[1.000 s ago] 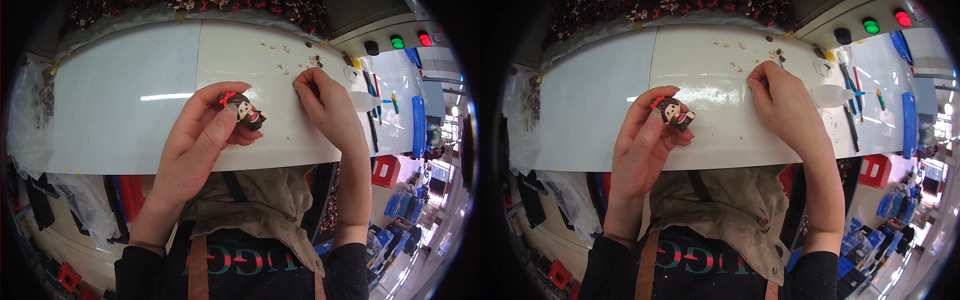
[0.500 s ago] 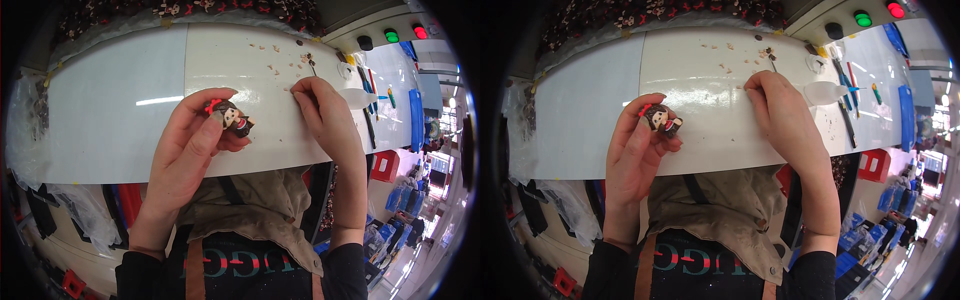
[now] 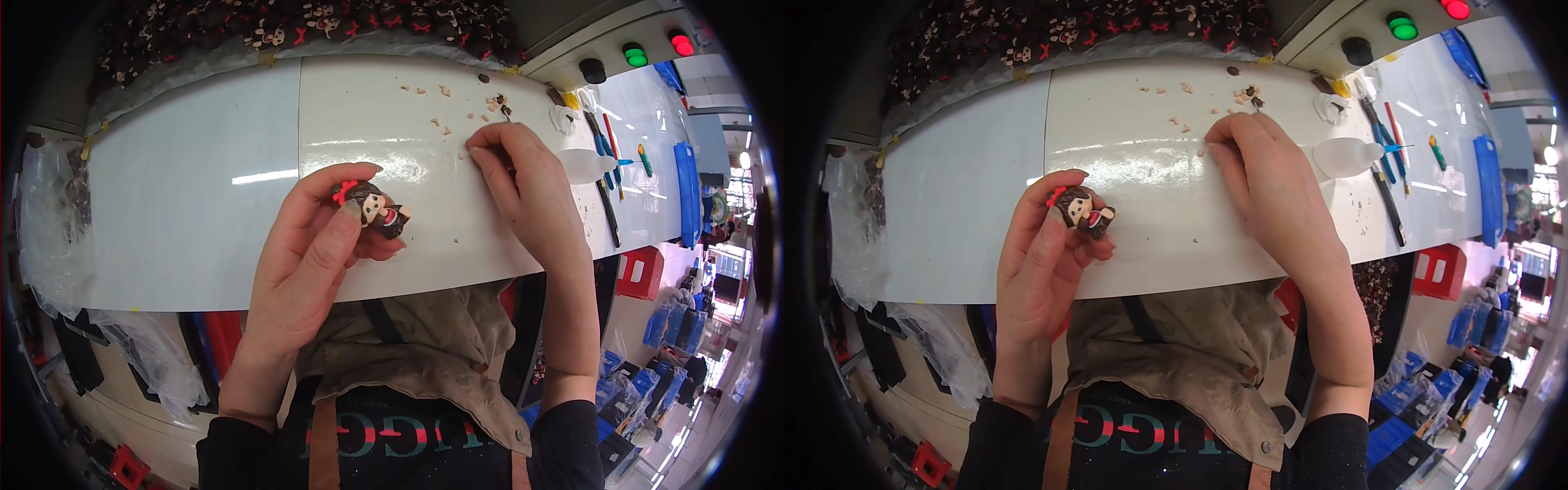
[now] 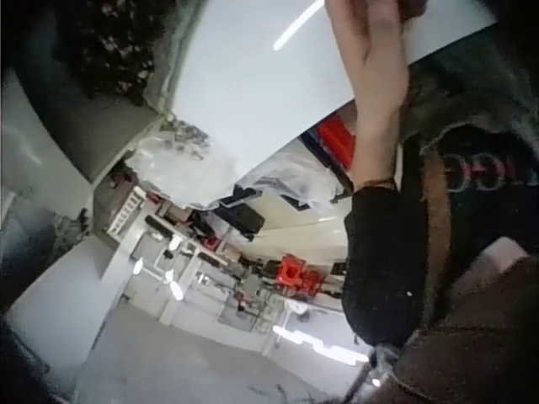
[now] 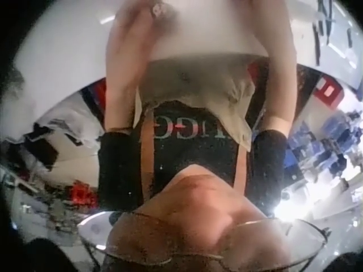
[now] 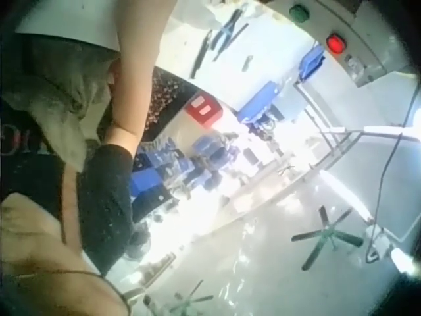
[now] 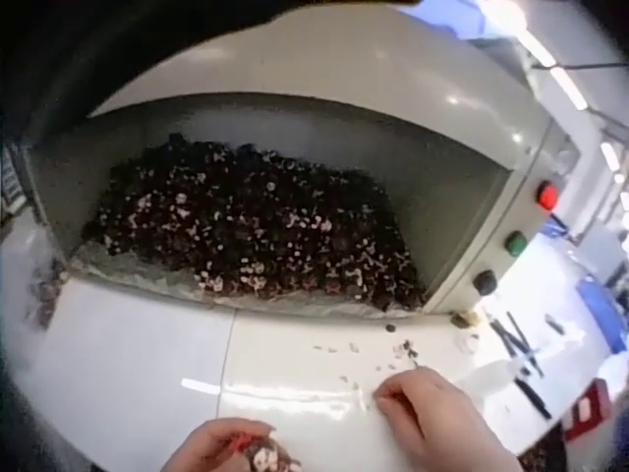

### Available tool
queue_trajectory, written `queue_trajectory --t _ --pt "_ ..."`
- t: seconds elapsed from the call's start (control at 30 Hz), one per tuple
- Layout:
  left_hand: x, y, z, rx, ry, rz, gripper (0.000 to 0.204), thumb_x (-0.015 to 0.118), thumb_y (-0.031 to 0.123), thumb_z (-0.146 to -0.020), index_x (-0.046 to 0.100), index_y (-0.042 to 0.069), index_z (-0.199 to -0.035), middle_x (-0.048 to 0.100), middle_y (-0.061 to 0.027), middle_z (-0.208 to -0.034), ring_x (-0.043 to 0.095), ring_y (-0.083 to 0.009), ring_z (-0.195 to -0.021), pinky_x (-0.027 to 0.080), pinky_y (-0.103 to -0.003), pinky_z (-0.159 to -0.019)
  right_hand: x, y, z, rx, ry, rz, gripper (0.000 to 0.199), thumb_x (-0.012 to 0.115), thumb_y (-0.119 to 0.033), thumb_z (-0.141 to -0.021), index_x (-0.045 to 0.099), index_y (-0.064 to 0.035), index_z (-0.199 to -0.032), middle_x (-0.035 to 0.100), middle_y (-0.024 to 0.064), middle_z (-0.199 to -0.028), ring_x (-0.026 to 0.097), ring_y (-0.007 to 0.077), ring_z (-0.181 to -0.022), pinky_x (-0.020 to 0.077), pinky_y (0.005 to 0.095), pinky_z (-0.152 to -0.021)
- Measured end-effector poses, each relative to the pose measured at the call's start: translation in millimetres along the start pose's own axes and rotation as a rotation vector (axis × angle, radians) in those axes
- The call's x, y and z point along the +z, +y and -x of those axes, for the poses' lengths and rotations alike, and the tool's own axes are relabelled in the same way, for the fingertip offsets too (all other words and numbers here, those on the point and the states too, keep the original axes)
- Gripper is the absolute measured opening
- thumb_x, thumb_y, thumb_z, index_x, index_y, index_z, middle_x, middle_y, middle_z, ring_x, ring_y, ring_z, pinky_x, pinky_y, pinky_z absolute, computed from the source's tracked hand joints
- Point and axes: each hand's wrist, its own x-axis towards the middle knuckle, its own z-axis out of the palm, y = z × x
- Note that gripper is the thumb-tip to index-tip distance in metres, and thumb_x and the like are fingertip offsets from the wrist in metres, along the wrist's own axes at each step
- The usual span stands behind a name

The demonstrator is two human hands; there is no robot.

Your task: Assembling small toy figurines by applying glue and joining plastic parts.

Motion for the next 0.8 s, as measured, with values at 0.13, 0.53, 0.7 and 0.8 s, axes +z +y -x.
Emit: queue_trajectory --t 0.13,0.53,0.7,0.8 --pt "-0.9 -0.1 -0.3 0.001 -0.01 0.0 0.039 0.047 0.026 -0.097 0.043 0.003 -0.128 0.055 -0.0097 -0.106 0.058 -0.0138 -0.085 0.048 -0.027 -0.077 8.5 4.0 -12.4 -0.075 0.089 0.018 0.013 0.059 -0.007 -0.086 0.058 -0.0006 -0.097 0.059 0.0111 -0.092 0.06 0.0239 -0.078 0.0474 0.0311 -0.071" --pt "-10.1 -0.9 -2.0 0.014 -0.047 0.029 0.041 0.049 0.026 -0.096 0.042 0.002 -0.129 0.056 -0.0103 -0.108 0.058 -0.0155 -0.087 0.049 -0.029 -0.077 9.6 6.2 -13.6 -0.126 0.057 0.011 0.01 0.055 -0.009 -0.09 0.055 -0.0004 -0.096 0.058 0.0083 -0.086 0.058 0.0188 -0.077 0.0454 0.0276 -0.071" --pt "-12.8 0.8 -1.9 0.01 -0.068 0.041 0.042 0.049 0.026 -0.097 0.042 0.002 -0.129 0.056 -0.0107 -0.108 0.059 -0.016 -0.089 0.049 -0.029 -0.078 7.3 6.4 -6.5 -0.003 0.115 -0.081 0.012 0.053 -0.01 -0.093 0.054 0.0 -0.1 0.059 0.0076 -0.087 0.055 0.0147 -0.077 0.0448 0.0271 -0.071" --pt "-13.2 0.9 -0.9 0.012 -0.069 0.04 0.042 0.049 0.026 -0.097 0.042 0.002 -0.129 0.056 -0.0108 -0.108 0.059 -0.0162 -0.089 0.049 -0.029 -0.078 6.5 5.1 -9.1 -0.069 0.149 -0.066 0.012 0.055 -0.009 -0.091 0.055 -0.0009 -0.1 0.06 0.0076 -0.089 0.055 0.0154 -0.077 0.045 0.0275 -0.071"
